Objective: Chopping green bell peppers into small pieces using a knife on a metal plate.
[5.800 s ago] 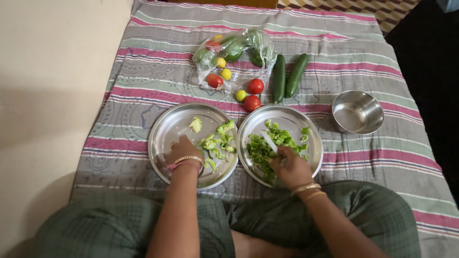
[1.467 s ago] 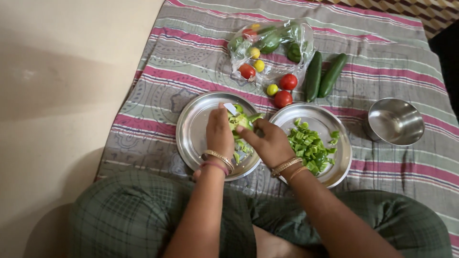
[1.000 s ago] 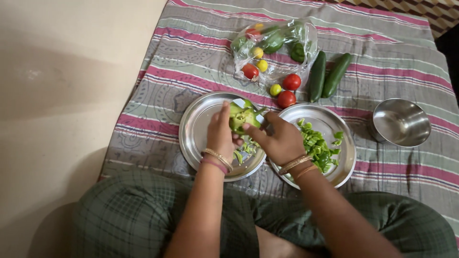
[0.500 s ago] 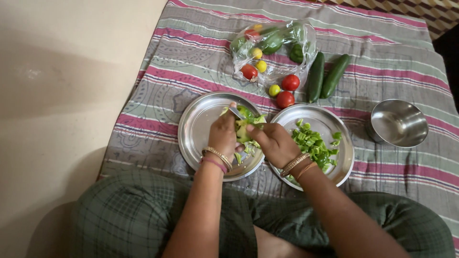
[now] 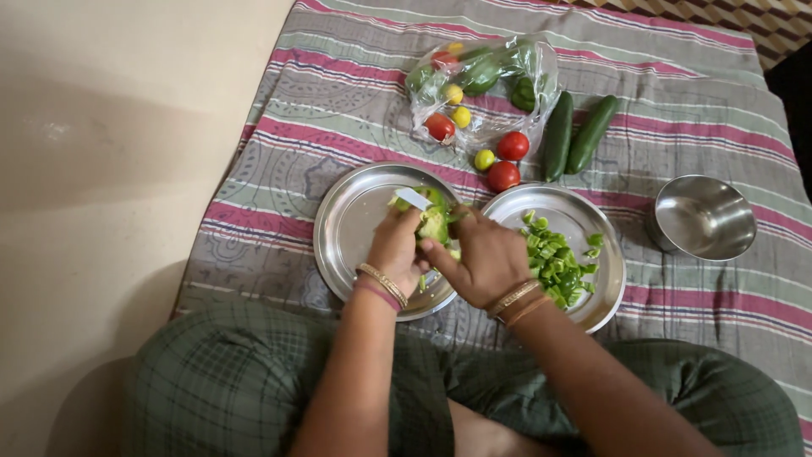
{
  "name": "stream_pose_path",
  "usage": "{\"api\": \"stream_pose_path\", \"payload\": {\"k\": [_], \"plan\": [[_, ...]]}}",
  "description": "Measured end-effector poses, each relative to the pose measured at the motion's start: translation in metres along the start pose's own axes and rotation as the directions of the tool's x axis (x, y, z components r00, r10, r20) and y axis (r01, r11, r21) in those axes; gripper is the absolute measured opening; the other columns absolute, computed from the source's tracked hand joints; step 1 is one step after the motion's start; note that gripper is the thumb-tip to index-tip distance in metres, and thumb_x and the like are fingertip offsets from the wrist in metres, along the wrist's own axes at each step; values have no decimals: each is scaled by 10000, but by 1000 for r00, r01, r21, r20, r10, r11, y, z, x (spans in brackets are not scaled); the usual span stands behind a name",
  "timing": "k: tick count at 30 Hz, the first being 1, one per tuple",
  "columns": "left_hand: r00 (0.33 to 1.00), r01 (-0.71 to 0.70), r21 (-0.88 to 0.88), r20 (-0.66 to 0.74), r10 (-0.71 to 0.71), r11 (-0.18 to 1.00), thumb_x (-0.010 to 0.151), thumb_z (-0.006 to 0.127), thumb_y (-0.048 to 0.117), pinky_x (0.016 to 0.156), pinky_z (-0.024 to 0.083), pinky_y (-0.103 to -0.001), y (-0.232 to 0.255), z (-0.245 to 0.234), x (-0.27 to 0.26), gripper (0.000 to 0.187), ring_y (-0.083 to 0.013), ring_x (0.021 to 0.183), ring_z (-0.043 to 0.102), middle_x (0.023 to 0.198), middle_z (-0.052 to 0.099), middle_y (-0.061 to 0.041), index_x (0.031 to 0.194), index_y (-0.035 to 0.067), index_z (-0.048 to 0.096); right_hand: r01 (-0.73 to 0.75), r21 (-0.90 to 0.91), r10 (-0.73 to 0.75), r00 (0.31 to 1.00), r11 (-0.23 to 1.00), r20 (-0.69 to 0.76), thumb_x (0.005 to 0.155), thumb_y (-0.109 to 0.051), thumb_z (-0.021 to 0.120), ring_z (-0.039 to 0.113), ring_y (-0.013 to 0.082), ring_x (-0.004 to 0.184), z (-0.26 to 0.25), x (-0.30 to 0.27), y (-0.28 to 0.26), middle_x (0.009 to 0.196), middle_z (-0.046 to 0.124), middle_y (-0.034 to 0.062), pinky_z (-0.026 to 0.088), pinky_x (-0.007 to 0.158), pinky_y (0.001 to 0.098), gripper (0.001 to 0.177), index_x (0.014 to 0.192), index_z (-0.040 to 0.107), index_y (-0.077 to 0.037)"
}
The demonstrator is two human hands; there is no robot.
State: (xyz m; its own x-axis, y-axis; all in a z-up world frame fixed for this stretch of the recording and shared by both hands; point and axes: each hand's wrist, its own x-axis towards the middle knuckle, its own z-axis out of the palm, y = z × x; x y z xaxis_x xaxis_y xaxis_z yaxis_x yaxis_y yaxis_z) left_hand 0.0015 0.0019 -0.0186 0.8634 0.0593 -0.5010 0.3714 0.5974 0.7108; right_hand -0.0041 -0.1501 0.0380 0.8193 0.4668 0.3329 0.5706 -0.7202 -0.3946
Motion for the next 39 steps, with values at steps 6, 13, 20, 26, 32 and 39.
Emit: {"api": "stream_pose_path", "payload": {"k": [6, 13, 20, 26, 32, 39], "plan": [[998, 56, -238, 14, -55, 970, 954, 486, 622, 377, 303, -256, 9, 1, -10, 466, -101, 519, 555, 748, 635, 19, 1005, 183, 630, -87, 3, 86, 991, 996, 99, 941, -603, 498, 671, 423, 663, 5, 0, -6, 694, 676, 195, 506, 587, 528, 602, 1003, 716, -45], [956, -76, 148, -271, 114, 986, 976, 335, 699, 410, 353, -361, -7, 4, 7, 712, -208, 547, 554, 744, 617, -71, 952, 71, 669, -154, -17, 154, 969, 988, 194, 976, -572, 480, 633, 450, 664, 23, -7, 7, 672, 655, 219, 474, 627, 555, 604, 714, 692, -70], [770, -534, 380, -149, 620, 755, 1020, 377, 607, 819, 517, -372, -14, 0, 10, 729, -241, 868, 667, 926, 735, -136, 1061, -47, 697, -352, 482, 229, 927, 803, 296, 1016, -529, 465, 603, 313, 643, 37, -12, 12, 652, 612, 141, 497, 642, 454, 568, 873, 706, -34], [791, -495, 415, -149, 594, 763, 1032, 414, 609, 755, 513, -377, -14, -1, 14, 735, -229, 785, 600, 824, 685, -145, 951, -66, 695, -627, 713, 276, 779, 313, 564, 1035, -479, 507, 328, 134, 510, 57, -14, 27, 573, 379, -18, 277, 484, 348, 529, 694, 484, -76], [905, -331, 239, -192, 378, 913, 967, 517, 587, 556, 521, -333, -13, -2, 16, 607, -165, 687, 631, 808, 687, -55, 996, 19, 732, -532, 749, 442, 825, 394, 354, 1039, -451, 529, 359, 102, 520, 68, -23, 11, 575, 430, -30, 305, 485, 322, 499, 702, 535, -84], [947, -148, -54, -297, 125, 988, 927, 557, 608, 399, 460, -293, -6, 1, 10, 541, -139, 579, 638, 819, 686, -32, 1060, 96, 674, -447, 882, 614, 741, 152, 270, 1020, -403, 584, 395, 107, 512, 88, -16, 2, 601, 462, -21, 307, 471, 327, 401, 765, 563, -94]]}}
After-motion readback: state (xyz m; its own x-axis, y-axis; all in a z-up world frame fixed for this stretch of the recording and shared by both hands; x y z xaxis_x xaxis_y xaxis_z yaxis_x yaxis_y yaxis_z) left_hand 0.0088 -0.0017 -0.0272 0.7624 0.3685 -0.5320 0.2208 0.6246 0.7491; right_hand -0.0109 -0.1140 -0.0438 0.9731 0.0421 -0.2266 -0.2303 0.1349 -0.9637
